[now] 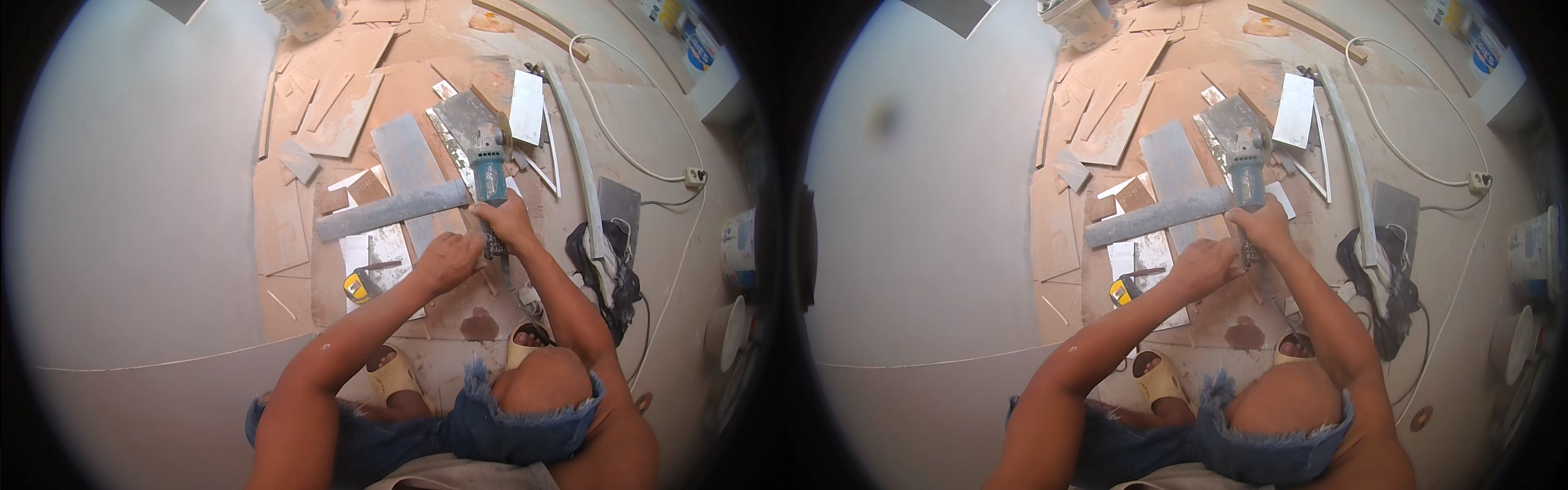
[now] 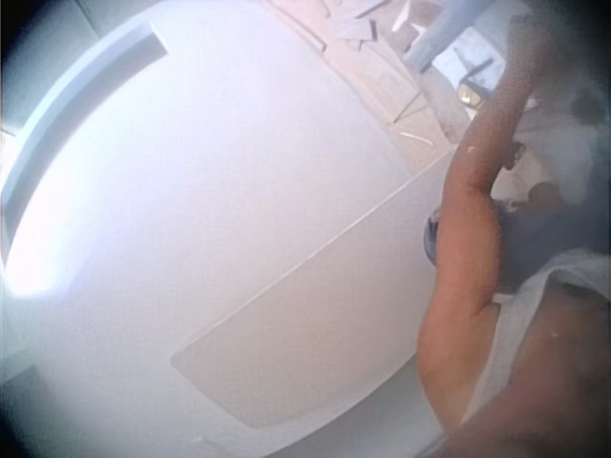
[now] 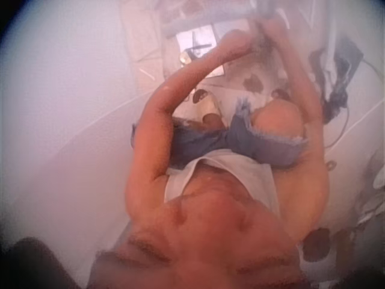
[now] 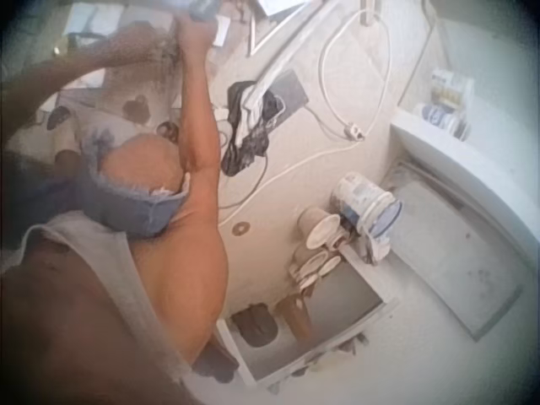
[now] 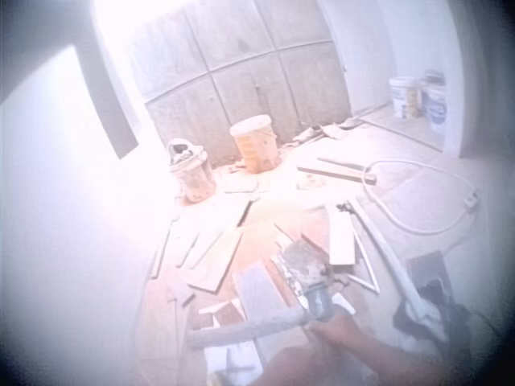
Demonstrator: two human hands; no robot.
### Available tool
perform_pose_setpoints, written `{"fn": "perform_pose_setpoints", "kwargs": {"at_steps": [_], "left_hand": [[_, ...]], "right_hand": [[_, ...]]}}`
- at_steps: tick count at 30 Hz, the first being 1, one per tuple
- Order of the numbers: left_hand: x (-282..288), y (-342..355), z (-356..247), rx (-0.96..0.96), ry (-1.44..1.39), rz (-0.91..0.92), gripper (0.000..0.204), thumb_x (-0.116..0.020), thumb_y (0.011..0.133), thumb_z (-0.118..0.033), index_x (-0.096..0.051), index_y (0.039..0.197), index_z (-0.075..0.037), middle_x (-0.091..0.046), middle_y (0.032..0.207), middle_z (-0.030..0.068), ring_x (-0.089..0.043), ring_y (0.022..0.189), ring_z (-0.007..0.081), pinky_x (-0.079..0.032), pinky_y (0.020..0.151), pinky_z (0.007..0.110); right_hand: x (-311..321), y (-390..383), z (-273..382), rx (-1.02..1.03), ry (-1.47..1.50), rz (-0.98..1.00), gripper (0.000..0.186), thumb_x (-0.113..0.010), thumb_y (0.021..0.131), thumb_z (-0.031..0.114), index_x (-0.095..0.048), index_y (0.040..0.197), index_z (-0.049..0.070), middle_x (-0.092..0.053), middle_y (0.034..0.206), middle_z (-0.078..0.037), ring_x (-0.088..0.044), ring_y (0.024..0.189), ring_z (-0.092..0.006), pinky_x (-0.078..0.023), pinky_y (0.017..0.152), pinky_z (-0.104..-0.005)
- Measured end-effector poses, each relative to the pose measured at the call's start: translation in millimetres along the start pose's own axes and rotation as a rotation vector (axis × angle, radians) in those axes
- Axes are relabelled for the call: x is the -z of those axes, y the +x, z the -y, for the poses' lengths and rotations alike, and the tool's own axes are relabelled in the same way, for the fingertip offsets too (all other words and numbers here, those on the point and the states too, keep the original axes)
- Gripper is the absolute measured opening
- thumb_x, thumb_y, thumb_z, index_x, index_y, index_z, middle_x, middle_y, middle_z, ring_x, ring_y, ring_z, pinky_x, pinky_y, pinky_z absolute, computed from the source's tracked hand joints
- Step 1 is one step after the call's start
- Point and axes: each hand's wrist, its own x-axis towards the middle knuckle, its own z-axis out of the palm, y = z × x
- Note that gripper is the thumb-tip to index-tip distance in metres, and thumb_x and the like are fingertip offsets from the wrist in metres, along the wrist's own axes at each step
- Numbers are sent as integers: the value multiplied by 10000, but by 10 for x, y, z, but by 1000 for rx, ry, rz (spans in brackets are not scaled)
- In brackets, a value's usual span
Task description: The person measures and marks rectangular tiles on the floor, then uses a handheld power saw to cut them along the marked lines. After cutting, the person picks up the cut pieces and walks to another room.
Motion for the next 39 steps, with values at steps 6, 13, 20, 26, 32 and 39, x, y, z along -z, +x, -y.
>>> {"fn": "perform_pose_setpoints", "kwargs": {"at_steps": [6, 13, 20, 26, 32, 39], "left_hand": [[-179, -238, 1097, 332, 218, 79, 612, -734, 881, -328, -518, 1391, -67, -537, 1424, 168, -512, 1322, 348, -388, 1108, 502], [-305, 14, 1471, 454, 292, 191, 668, -684, 925, -389, -482, 1505, -127, -514, 1488, 160, -473, 1382, 344, -304, 1185, 532], [-342, 160, 1684, 469, 164, 79, 628, -706, 911, -335, -531, 1449, -63, -584, 1400, 194, -551, 1299, 356, -365, 1146, 488], [-345, 142, 1736, 457, 163, 55, 623, -753, 863, -244, -551, 1395, 10, -605, 1378, 214, -618, 1200, 396, -491, 1031, 443], [-270, 195, 1704, 405, 139, 54, 587, -758, 863, -232, -569, 1354, 29, -613, 1354, 212, -642, 1133, 403, -532, 955, 439], [-260, 119, 1747, 403, 134, 40, 564, -754, 872, -237, -580, 1358, -10, -613, 1351, 212, -634, 1164, 390, -536, 957, 435]], "right_hand": [[-14, 10, -103, 45, -10, -29, 498, -867, 749, 243, -625, 1089, -29, -699, 960, -92, -656, 830, -161, -538, 760, -316], [-211, -94, -54, -1, -164, 43, 697, -863, 688, 346, -598, 1166, -87, -697, 1031, -240, -691, 950, -352, -539, 862, -406], [-573, 137, -60, 37, -169, 90, 820, -835, 668, 396, -535, 1240, -108, -679, 1079, -332, -686, 1035, -441, -551, 897, -464], [-839, 440, -77, -27, -181, 209, 812, -820, 649, 378, -539, 1226, -118, -672, 1061, -349, -688, 1012, -445, -557, 883, -465], [-778, 506, -176, -33, -208, 223, 761, -824, 650, 384, -583, 1181, -105, -681, 1078, -321, -686, 1022, -414, -552, 891, -437], [-767, 479, -228, -19, -228, 277, 797, -800, 679, 414, -554, 1238, -99, -683, 1115, -317, -680, 1074, -428, -553, 916, -448]]}}
